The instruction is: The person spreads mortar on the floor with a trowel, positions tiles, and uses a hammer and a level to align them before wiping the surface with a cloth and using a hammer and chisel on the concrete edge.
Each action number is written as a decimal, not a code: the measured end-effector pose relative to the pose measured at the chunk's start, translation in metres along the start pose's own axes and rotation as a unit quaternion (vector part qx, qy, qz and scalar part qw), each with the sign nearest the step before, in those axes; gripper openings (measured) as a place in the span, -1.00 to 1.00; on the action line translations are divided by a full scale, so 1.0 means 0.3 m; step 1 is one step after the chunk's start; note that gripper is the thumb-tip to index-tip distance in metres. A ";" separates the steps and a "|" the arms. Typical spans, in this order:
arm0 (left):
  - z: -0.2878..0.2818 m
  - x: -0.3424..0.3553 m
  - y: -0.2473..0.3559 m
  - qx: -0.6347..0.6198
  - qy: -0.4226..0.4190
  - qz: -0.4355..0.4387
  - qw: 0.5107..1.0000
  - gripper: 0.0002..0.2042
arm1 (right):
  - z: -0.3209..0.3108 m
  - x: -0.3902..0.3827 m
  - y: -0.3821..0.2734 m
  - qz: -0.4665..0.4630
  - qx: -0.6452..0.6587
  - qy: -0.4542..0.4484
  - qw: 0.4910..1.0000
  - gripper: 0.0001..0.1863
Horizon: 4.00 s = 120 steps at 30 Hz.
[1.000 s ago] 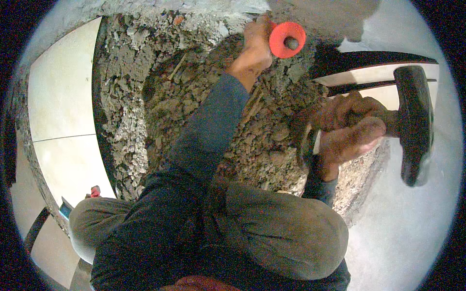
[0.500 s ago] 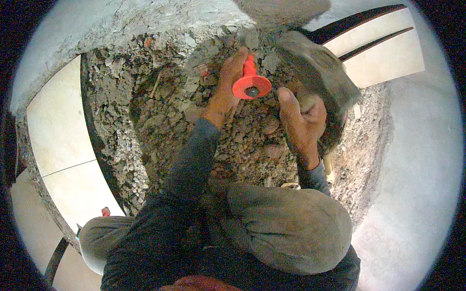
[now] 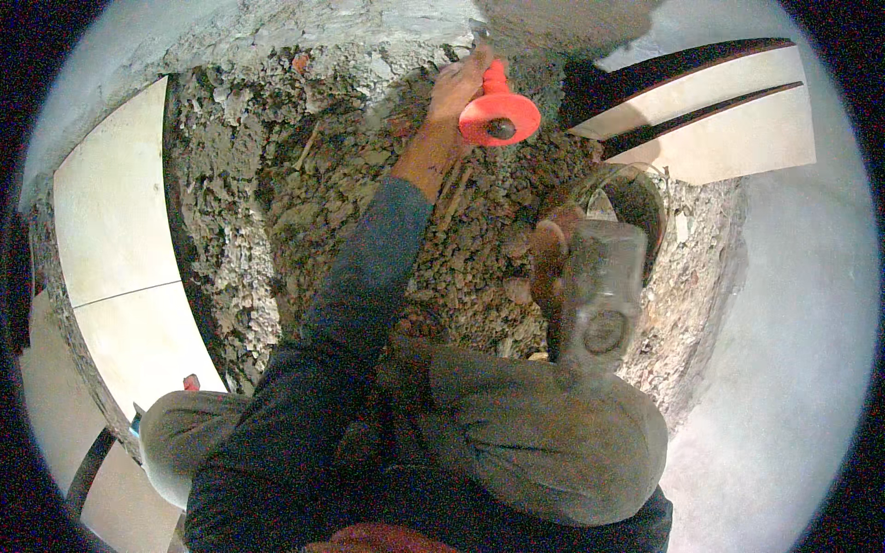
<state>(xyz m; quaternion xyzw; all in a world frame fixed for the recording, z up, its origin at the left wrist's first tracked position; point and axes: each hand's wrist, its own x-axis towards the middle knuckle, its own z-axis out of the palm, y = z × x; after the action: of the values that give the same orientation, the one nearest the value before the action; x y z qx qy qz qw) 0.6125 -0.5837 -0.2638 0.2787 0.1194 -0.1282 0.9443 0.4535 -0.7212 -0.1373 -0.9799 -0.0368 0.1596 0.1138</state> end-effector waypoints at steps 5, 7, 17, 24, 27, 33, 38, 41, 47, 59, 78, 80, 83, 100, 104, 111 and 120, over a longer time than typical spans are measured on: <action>0.006 0.005 0.004 -0.054 -0.016 -0.007 0.998 -0.65 | 0.345 0.094 0.069 0.062 0.396 0.171 0.900 -0.61; -0.030 0.014 -0.002 -0.016 -0.018 0.019 1.000 -0.63 | 0.251 0.086 -0.041 0.091 0.437 0.146 0.883 -0.62; 0.074 0.046 -0.055 0.006 -0.044 0.135 0.990 -0.72 | 0.181 0.124 -0.016 0.029 0.308 0.235 0.921 -0.76; 0.023 0.087 -0.049 0.158 -0.010 0.218 0.963 -0.66 | 0.045 0.033 -0.110 -0.018 0.475 0.309 0.824 -0.86; 0.037 0.095 -0.045 0.124 -0.002 0.209 0.970 -0.68 | -0.057 0.081 -0.050 -0.322 0.542 0.214 0.746 -0.87; 0.042 0.120 -0.010 0.268 0.018 0.259 0.928 -0.74 | 0.215 0.193 0.036 0.052 0.415 0.194 0.888 -0.84; 0.020 0.127 -0.024 0.135 -0.031 0.153 0.979 -0.68 | -0.013 0.071 -0.124 -0.018 0.530 0.287 0.798 -0.78; 0.073 0.122 -0.069 -0.049 0.018 0.038 0.998 -0.67 | 0.027 0.127 -0.047 -0.143 0.414 0.330 0.836 -0.75; 0.003 0.193 -0.110 0.290 0.002 0.289 0.912 -0.67 | 0.123 0.136 -0.093 0.172 0.485 0.154 0.843 -0.81; -0.137 -0.209 -0.169 0.128 0.001 -0.013 0.992 -0.70 | 0.086 0.041 -0.034 0.099 0.556 0.157 0.810 -0.77; -0.054 -0.050 0.078 -0.159 -0.065 0.030 0.985 -0.77 | 0.068 -0.009 -0.068 -0.025 0.171 0.105 0.979 -0.72; -0.028 -0.065 0.073 -0.126 -0.020 0.036 0.991 -0.78 | 0.099 0.000 -0.031 -0.106 0.430 0.114 0.889 -0.71; -0.001 -0.075 0.087 -0.134 0.023 0.037 0.990 -0.78 | 0.099 0.013 -0.097 -0.192 0.479 0.214 0.829 -0.64; -0.052 0.009 0.078 -0.064 0.072 0.025 0.995 -0.67 | 0.220 0.095 0.071 -0.166 0.490 0.207 0.830 -0.83; -0.134 0.007 0.087 -0.037 0.052 0.058 0.996 -0.66 | 0.230 0.167 -0.036 0.069 0.383 0.077 0.918 -0.74; -0.245 -0.256 0.148 0.121 0.049 0.030 0.991 -0.69 | 0.208 0.068 -0.076 -0.056 0.414 0.116 0.901 -0.76; -0.278 -0.214 0.332 0.034 0.023 0.074 0.996 -0.71 | 0.053 0.023 -0.291 -0.156 0.324 0.030 0.933 -0.64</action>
<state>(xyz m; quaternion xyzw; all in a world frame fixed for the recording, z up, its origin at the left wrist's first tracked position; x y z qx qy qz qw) 0.5701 -0.4451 -0.2635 0.3212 0.1158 -0.0553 0.9383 0.4519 -0.6324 -0.1335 -0.8764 -0.1318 0.1132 0.4492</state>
